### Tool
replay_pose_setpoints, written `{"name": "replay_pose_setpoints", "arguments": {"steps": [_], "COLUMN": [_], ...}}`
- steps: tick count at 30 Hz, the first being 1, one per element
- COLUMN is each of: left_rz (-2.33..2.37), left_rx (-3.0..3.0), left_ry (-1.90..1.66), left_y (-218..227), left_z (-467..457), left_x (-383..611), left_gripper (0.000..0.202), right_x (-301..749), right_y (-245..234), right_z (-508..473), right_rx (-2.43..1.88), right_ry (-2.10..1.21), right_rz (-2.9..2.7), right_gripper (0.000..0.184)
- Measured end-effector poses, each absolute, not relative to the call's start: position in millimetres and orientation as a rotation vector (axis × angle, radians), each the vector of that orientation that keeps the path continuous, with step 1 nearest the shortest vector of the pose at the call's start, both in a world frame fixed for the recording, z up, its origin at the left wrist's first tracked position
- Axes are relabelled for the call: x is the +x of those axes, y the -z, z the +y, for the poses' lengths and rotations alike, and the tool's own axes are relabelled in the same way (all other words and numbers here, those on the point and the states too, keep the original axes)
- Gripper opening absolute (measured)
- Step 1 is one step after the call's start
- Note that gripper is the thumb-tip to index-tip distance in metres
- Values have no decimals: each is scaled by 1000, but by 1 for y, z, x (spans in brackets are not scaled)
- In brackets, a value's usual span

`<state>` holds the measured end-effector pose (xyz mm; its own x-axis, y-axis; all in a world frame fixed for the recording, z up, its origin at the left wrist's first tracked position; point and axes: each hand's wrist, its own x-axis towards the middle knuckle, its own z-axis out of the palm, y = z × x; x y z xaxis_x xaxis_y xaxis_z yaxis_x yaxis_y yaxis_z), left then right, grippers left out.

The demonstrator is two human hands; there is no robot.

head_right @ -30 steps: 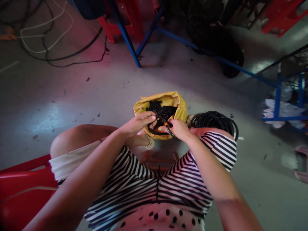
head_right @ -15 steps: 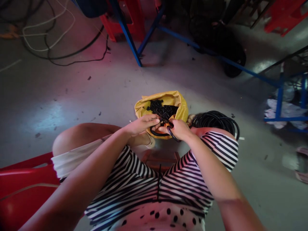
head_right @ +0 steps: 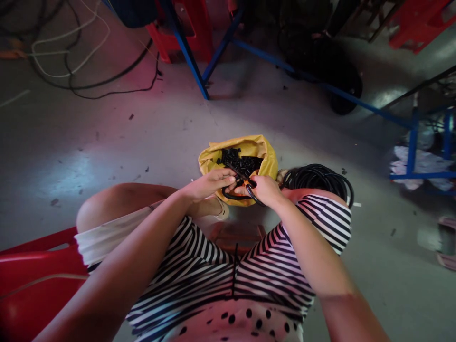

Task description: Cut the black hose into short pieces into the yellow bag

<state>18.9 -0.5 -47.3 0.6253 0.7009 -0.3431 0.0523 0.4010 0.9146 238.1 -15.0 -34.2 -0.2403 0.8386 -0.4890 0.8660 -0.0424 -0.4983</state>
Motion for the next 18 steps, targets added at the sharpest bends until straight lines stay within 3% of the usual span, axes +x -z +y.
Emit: {"name": "replay_pose_setpoints", "arguments": {"steps": [5,11,18], "left_rz": [839,861,857], "left_rx": [1098,914,734], "left_ry": [-494,-626,-819], "left_y": [46,38,12], "left_z": [1,0,-13], "left_x": [22,30,39], "left_gripper": [33,34,33], "right_x": [238,239,232], "right_y": [37,34,30], "right_z": [-17,-17,-26], "right_rx": [1978,2084,2110], "right_ry": [1369,1997,2387], "right_rz": [2179,2050,1908], "right_gripper": [54,48,47]}}
